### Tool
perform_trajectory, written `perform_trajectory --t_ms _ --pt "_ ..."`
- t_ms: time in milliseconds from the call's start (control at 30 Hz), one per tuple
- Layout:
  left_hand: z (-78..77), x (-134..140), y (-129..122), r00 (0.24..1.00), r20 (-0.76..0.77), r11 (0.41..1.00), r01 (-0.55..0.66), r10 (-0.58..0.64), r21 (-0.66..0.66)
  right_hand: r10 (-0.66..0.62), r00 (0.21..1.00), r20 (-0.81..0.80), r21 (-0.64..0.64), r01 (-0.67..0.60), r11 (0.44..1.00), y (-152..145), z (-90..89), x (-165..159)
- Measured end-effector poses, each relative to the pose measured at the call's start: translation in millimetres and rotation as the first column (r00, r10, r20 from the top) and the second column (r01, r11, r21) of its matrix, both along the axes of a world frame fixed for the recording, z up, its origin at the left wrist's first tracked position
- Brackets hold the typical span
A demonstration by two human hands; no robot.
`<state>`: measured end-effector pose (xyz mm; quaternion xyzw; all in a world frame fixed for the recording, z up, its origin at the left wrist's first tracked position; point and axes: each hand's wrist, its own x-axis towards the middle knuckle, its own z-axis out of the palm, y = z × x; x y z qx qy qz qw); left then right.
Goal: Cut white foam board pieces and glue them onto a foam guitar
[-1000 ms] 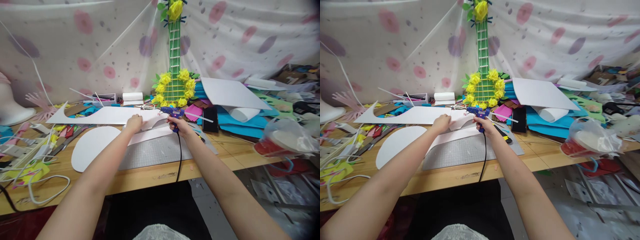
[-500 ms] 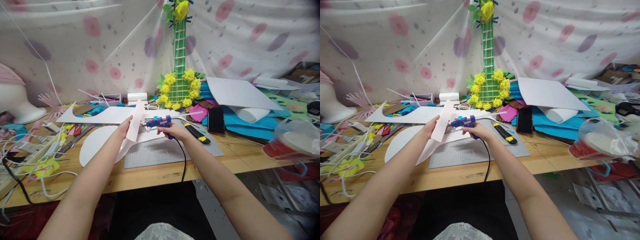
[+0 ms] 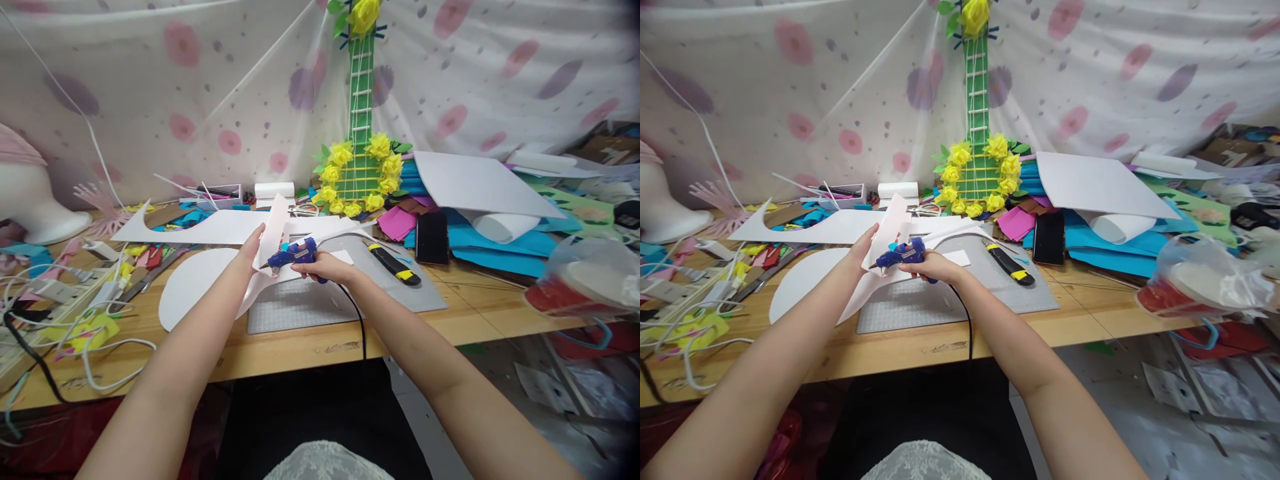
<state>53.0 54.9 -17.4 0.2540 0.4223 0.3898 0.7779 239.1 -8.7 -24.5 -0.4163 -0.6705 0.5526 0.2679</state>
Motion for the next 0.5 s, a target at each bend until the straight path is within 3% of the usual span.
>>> perform_trajectory --t_ms 100,233,500 --pt "-3.2 -3 1 1.0 0.007 1.0 0.03 -0.03 0.01 -0.025 1.0 0.006 0.001 0.025 1.0 1 -2.5 0" --pt "-6.4 -6 -3 0.987 -0.034 0.988 0.155 -0.155 -0.007 -0.103 0.994 0.025 0.022 0.102 0.995 6 -6.0 1" --pt "-3.1 -1 -15 0.993 -0.022 0.994 0.113 -0.113 0.001 -0.272 0.962 -0.031 0.01 0.272 0.962 19 -6.0 9"
